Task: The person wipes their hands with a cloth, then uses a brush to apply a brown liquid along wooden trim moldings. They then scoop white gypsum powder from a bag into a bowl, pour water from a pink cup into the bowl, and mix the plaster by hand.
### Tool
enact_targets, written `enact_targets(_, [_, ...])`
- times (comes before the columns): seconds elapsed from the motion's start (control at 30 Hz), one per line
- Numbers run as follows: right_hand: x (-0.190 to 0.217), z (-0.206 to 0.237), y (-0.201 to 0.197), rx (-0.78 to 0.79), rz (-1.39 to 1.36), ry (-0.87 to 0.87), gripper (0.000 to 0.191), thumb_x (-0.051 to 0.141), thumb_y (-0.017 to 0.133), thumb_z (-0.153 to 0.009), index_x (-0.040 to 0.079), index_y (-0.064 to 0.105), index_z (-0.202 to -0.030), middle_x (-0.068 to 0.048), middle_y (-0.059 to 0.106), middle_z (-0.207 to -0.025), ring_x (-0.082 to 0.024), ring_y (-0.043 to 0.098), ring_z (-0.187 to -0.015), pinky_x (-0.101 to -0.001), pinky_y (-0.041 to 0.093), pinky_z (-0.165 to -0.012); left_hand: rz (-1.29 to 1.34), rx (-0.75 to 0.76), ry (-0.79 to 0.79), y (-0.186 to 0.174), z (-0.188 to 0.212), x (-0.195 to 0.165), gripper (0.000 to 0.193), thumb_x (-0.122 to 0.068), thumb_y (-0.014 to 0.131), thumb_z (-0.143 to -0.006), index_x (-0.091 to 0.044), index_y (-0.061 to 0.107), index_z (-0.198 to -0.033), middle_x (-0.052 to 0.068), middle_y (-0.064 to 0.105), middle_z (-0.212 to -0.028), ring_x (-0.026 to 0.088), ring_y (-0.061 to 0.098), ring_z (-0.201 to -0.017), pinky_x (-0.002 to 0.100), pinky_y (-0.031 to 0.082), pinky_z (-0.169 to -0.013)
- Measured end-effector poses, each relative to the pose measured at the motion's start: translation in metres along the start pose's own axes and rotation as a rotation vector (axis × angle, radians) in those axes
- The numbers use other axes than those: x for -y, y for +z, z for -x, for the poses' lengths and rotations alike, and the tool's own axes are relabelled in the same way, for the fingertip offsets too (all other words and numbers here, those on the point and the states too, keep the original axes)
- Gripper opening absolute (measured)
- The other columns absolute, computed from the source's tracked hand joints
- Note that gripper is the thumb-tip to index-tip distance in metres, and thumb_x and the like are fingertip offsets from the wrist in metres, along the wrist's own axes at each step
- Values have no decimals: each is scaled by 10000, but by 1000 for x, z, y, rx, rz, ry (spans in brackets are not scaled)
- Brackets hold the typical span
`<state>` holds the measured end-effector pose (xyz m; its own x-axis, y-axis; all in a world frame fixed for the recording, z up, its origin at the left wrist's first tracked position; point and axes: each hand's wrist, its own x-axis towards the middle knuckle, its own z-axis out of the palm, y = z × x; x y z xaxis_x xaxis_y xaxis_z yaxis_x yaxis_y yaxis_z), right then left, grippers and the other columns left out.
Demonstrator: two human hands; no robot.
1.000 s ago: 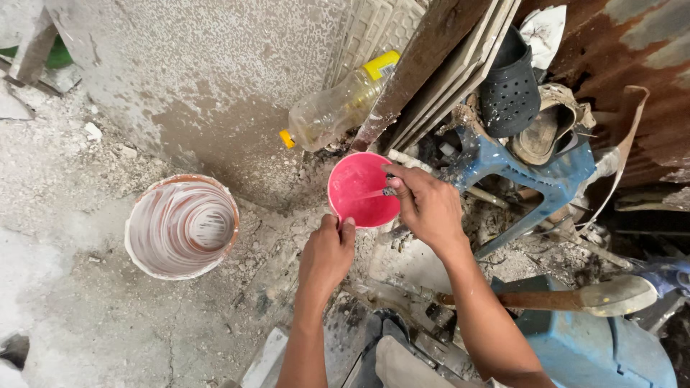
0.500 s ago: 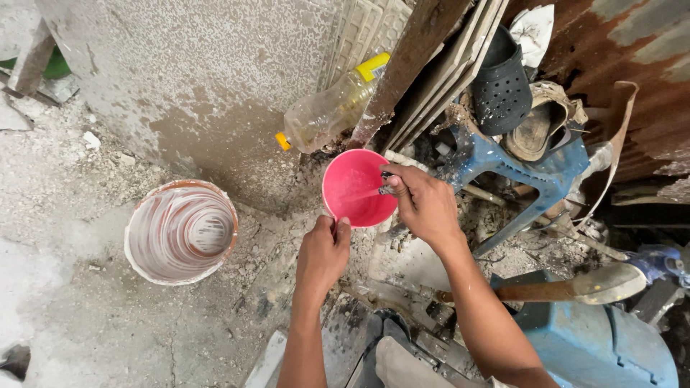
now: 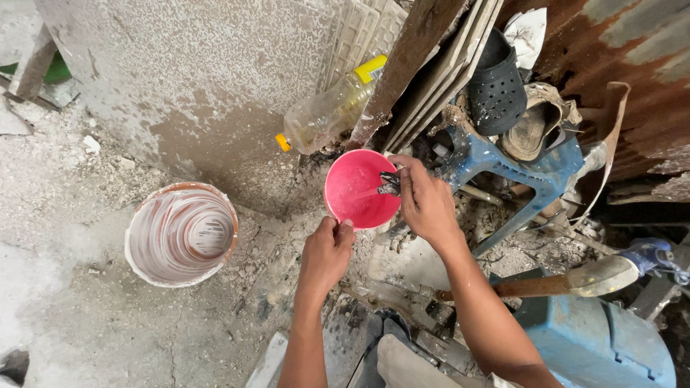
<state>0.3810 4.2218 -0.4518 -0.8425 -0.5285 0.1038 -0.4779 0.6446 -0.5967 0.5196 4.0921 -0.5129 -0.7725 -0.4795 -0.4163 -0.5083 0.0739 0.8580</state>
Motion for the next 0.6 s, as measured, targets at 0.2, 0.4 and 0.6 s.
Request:
enact_targets(0.2, [4, 3, -3, -125, -65, -344, 310, -55, 516, -956, 74, 648, -1204, -155, 711, -1009, -326, 704, -761, -409, 541, -659, -4, -8, 67, -1, 1, 3, 334, -325, 548, -996, -6, 637, -949, 130, 789, -786, 249, 765, -713, 384, 558, -701])
enact_targets(0.4, [1, 6, -3, -113, -39, -360, 394, -97, 516, -866, 110, 673, -1162, -100, 674, -1221, -336, 714, -963, -412, 568, -737, 36, 21, 77, 2, 4, 7, 363, -334, 543, -1000, 8, 631, -918, 149, 766, -750, 223, 788, -715, 373, 580, -656])
enact_targets(0.6, [1, 5, -4, -96, -52, -337, 404, -100, 525, -846, 108, 684, -1154, -94, 685, -1197, -323, 715, -983, -408, 574, -762, 45, 32, 45, -1, 9, -2, 366, -345, 559, -991, 2, 623, -897, 113, 716, -678, 215, 778, -656, 370, 576, -616])
